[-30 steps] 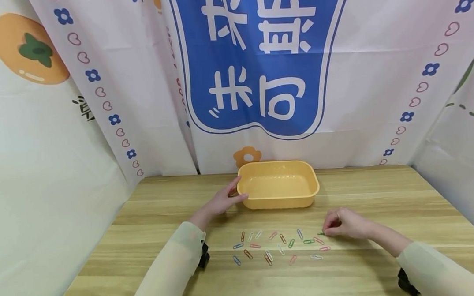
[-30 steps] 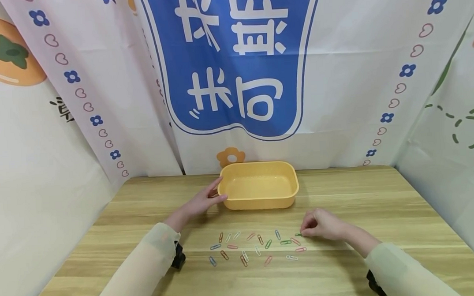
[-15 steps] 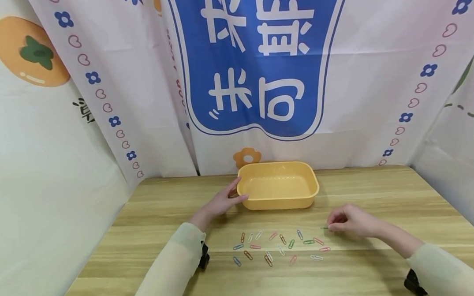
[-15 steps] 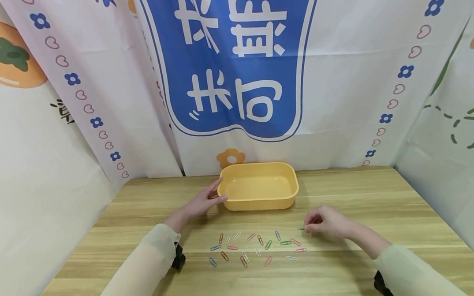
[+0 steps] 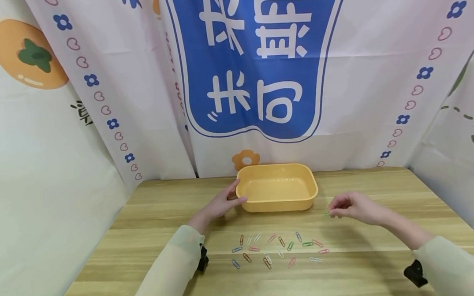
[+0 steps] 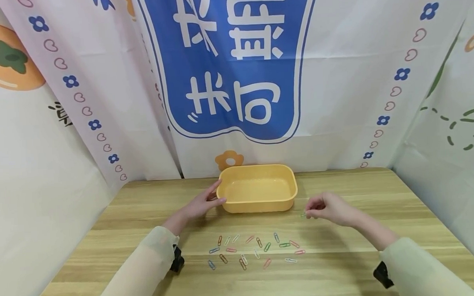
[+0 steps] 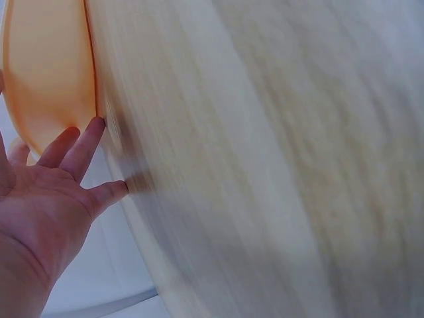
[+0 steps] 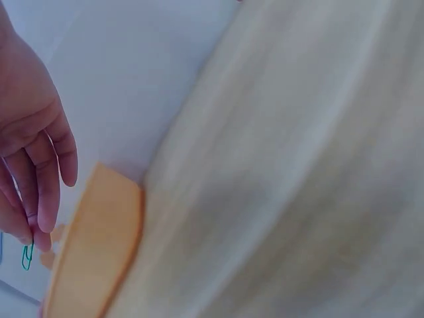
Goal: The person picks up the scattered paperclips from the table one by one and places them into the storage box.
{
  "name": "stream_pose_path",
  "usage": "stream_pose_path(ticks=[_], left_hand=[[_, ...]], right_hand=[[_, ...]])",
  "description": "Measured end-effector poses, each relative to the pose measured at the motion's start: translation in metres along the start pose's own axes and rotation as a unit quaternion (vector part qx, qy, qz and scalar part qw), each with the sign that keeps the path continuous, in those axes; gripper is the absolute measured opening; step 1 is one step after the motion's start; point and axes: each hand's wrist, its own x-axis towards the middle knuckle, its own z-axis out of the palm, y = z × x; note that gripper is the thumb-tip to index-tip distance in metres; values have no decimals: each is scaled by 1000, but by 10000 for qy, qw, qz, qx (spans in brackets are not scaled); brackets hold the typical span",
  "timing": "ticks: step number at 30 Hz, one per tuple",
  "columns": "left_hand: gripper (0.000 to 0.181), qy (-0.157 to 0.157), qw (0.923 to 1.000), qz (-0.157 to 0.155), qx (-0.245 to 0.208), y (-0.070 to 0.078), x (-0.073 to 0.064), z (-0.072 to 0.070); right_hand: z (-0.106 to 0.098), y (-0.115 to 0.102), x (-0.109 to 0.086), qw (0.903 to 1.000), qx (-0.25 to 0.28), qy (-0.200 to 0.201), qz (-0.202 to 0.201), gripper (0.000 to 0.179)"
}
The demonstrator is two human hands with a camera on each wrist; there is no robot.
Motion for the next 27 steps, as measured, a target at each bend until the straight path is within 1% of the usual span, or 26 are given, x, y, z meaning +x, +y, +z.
stream_pose_path(ticks=[5,8,11,14,17,21,25,27], left_hand=[[80,22,10000,55,-29,0,-1,-1],[79,22,10000,24,-1,1,-1,-2],[79,7,10000,6,14,1,-2,-4],[80,-15,10000,44,-25,0,-2,-6],[79,-24,10000,45,-45,0,-2,-7],[79,-58,10000,21,-73,0,-3,-6],[79,-113,9999,72,-62,0,-2,-3],[80,-156,9997,155,-105,0,-1,-2]], right_hand=[[-12,-14,11,9997,-110,193,-114,9],[-19,-23,21,9990,-321,306,-70,10],[-23,-30,32,9979,-517,395,-25,11],[-26,-36,46,9972,-583,475,-30,13],[-26,-41,61,9971,-570,509,7,13],[-24,-43,82,9973,-521,471,203,14],[-18,-42,104,9976,-419,410,363,15],[-14,-40,115,9979,-358,384,387,16]])
